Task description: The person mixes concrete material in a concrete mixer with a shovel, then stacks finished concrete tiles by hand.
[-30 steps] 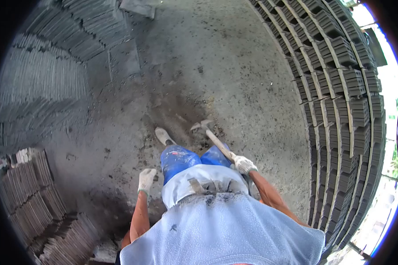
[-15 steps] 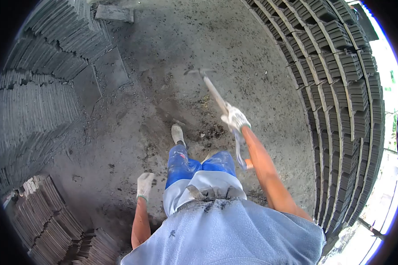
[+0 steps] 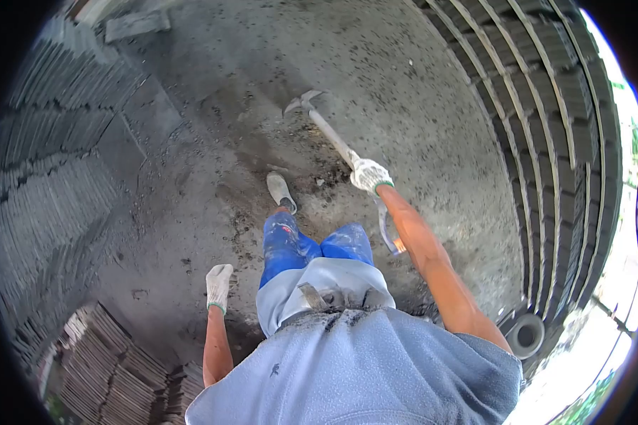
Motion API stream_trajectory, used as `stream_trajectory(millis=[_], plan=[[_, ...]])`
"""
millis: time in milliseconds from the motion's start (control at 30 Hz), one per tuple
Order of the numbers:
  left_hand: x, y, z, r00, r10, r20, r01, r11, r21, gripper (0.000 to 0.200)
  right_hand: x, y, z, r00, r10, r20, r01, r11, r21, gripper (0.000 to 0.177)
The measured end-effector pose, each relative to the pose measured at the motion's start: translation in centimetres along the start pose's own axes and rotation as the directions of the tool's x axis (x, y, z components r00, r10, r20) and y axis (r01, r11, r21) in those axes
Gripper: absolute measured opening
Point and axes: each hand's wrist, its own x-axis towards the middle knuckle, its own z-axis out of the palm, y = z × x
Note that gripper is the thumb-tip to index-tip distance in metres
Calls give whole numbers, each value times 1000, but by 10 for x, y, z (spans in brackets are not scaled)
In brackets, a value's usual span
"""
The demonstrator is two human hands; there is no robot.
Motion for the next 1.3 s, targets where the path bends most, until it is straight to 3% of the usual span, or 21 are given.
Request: stream_trajectory(millis=[100, 233, 333, 433, 500, 533, 700, 767, 967, 1033, 1133, 1233, 1267, 1300], plan=[[-17, 18, 36, 998, 7, 55, -11, 998, 57, 27, -72, 65, 55, 997, -14, -74, 13, 1000, -8, 58], [-31, 30, 86, 991, 110, 73, -123, 968, 218, 29, -187, 130, 111, 991, 133, 24, -134, 990, 41, 56], [-50, 31, 131, 978, 147, 151, -180, 955, 234, 27, -269, 173, 170, 975, 216, 46, -220, 966, 134, 56], [-68, 21, 172, 949, 139, 284, -232, 916, 326, 26, -333, 184, 208, 961, 277, -15, -266, 935, 235, 55], [-86, 16, 190, 944, 110, 311, -227, 900, 371, 26, -361, 181, 215, 916, 384, 115, -401, 872, 283, 54], [-95, 14, 196, 942, 97, 322, -227, 889, 398, 27, -372, 186, 220, 921, 371, 117, -389, 856, 340, 60], [-112, 4, 208, 941, 66, 331, -221, 862, 456, 28, -416, 200, 230, 911, 386, 146, -411, 827, 383, 60], [-113, 0, 208, 940, 61, 336, -225, 851, 475, 28, -437, 195, 235, 918, 393, 64, -383, 829, 408, 68], [-95, -2, 218, 911, 101, 400, -277, 869, 411, 25, -438, 182, 213, 939, 344, 2, -313, 851, 422, 68], [-91, 3, 223, 900, 112, 421, -284, 884, 371, 25, -419, 174, 197, 956, 294, 14, -273, 865, 420, 61], [-96, 4, 211, 899, 190, 394, -331, 884, 330, 26, -378, 166, 187, 974, 167, -155, -94, 914, 394, 54], [-104, -1, 192, 939, 182, 293, -280, 898, 340, 25, -318, 164, 190, 958, 66, -280, 40, 932, 360, 45], [-101, -8, 186, 939, 184, 292, -281, 897, 341, 25, -297, 166, 196, 960, 20, -281, 69, 950, 304, 46], [-98, -19, 179, 953, 167, 252, -251, 903, 350, 25, -284, 163, 189, 983, 60, -171, -8, 957, 290, 51]])
